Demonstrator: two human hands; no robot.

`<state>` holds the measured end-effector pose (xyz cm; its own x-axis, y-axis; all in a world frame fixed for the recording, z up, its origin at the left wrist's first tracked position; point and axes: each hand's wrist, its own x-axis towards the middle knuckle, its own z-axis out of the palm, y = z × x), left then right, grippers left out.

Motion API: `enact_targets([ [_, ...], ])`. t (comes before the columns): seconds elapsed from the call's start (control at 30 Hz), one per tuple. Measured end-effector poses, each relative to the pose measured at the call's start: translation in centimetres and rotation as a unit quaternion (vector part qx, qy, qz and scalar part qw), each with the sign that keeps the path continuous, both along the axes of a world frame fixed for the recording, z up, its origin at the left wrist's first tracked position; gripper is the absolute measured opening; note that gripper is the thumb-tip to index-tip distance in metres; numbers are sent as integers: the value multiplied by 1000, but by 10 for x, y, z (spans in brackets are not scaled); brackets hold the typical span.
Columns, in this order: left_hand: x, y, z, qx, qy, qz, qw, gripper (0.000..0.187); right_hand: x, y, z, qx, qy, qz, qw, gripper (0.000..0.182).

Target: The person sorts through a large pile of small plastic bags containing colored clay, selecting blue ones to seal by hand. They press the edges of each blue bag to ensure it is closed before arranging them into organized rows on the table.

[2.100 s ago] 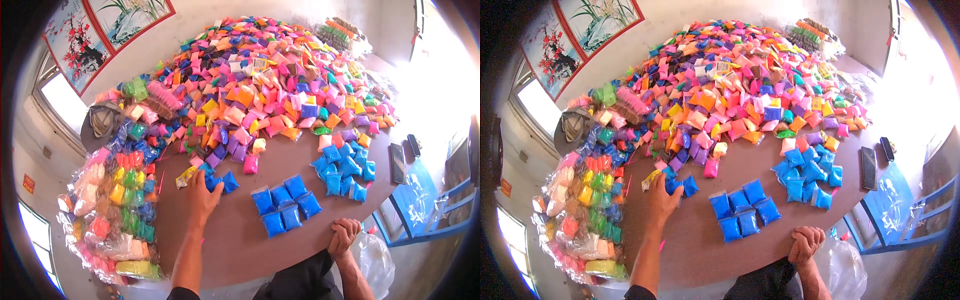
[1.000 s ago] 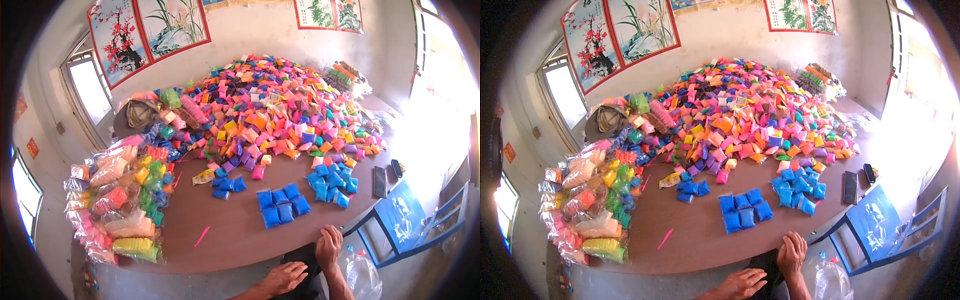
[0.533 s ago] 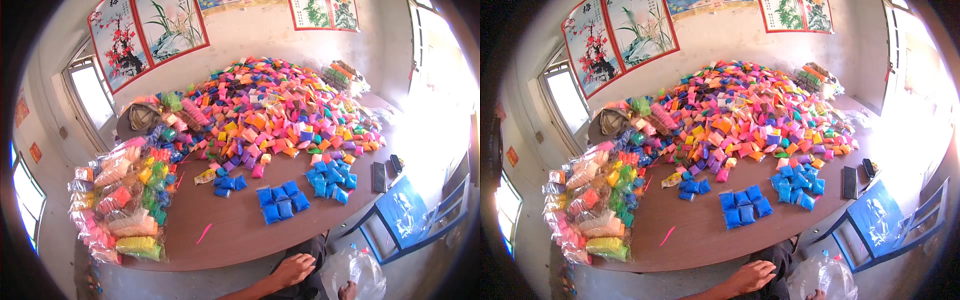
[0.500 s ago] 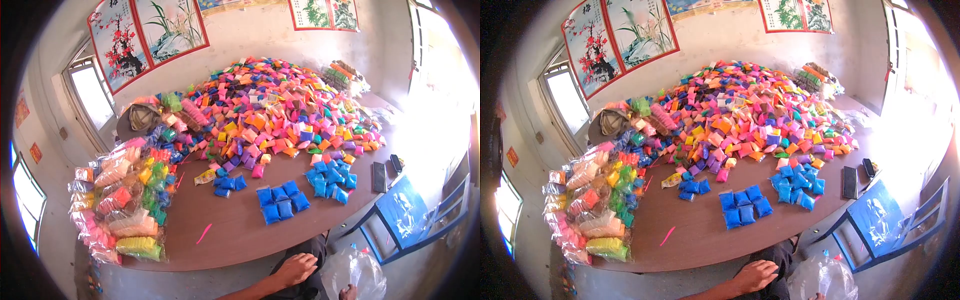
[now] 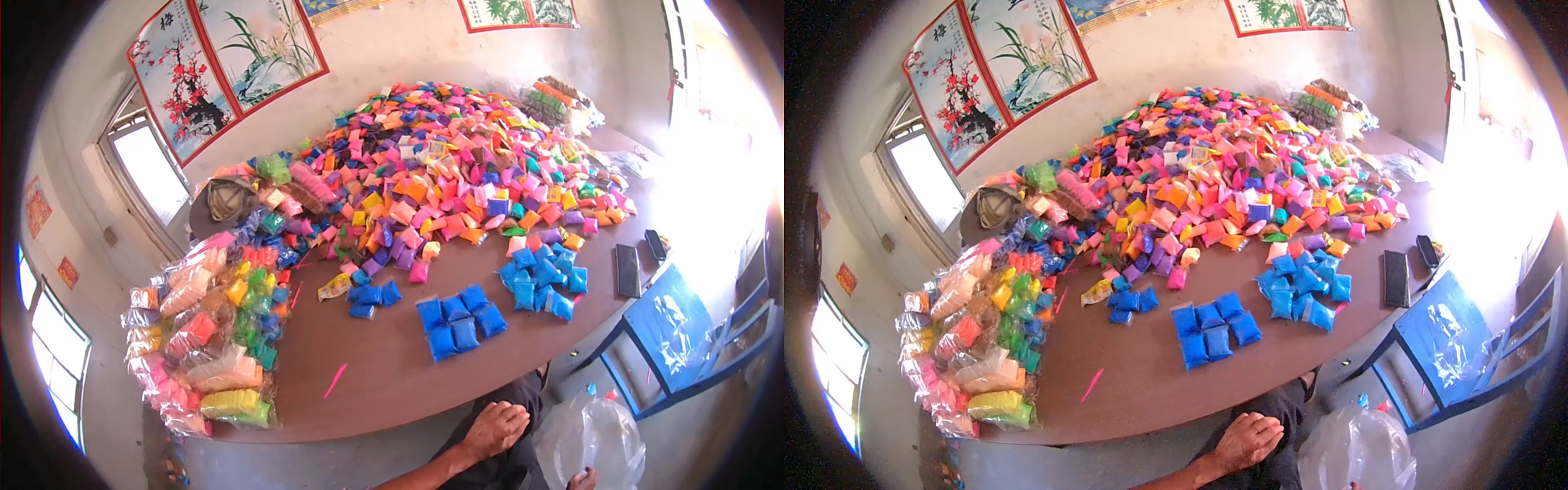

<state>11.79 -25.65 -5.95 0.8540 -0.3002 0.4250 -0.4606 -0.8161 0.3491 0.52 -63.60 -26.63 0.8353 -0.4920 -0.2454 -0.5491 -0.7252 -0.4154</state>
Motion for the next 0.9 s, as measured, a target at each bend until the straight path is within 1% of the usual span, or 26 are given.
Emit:
enact_targets([
  [0.1, 1, -1, 2, 5, 0, 10, 1000, 22, 4, -12, 3, -27, -55, 1, 998, 50],
  [0.13, 1, -1, 2, 4, -4, 10, 1000, 21, 5, -17, -2, -63, -74, 15, 995, 48],
  [0.23, 1, -3, 4, -1, -10, 11, 1000, 21, 6, -33, -10, -115, -134, 52, 983, 46],
  [0.33, 0, -5, 7, 5, -6, 12, 1000, 21, 8, -42, -10, -92, -138, 41, 985, 51],
  [0.47, 2, -6, 6, -15, -12, 11, 1000, 22, 12, -48, -13, -87, -77, 37, 992, 64],
  [0.53, 1, -6, 10, 2, -4, 8, 1000, 22, 17, -54, -20, -97, -49, 32, 994, 71],
  [0.63, 1, -5, 8, 6, 6, 5, 1000, 22, 21, -62, -32, -95, -24, 39, 994, 73],
  [0.67, 2, -4, 8, 5, 8, 5, 1000, 22, 23, -64, -43, -91, -83, 30, 992, 69],
  [0.7, 2, -4, 7, 5, 7, 5, 1000, 22, 20, -74, -73, -86, -142, 22, 986, 65],
  [0.73, 2, -4, 7, 6, 7, 5, 1000, 22, 18, -79, -89, -82, -199, 14, 976, 62],
  [0.83, 2, -5, 6, 11, 4, 8, 1000, 22, 22, -80, -74, -40, -209, 57, 975, 68],
  [0.9, 0, -6, 5, 13, 5, 9, 1000, 22, 24, -71, -64, -34, -199, 19, 979, 71],
])
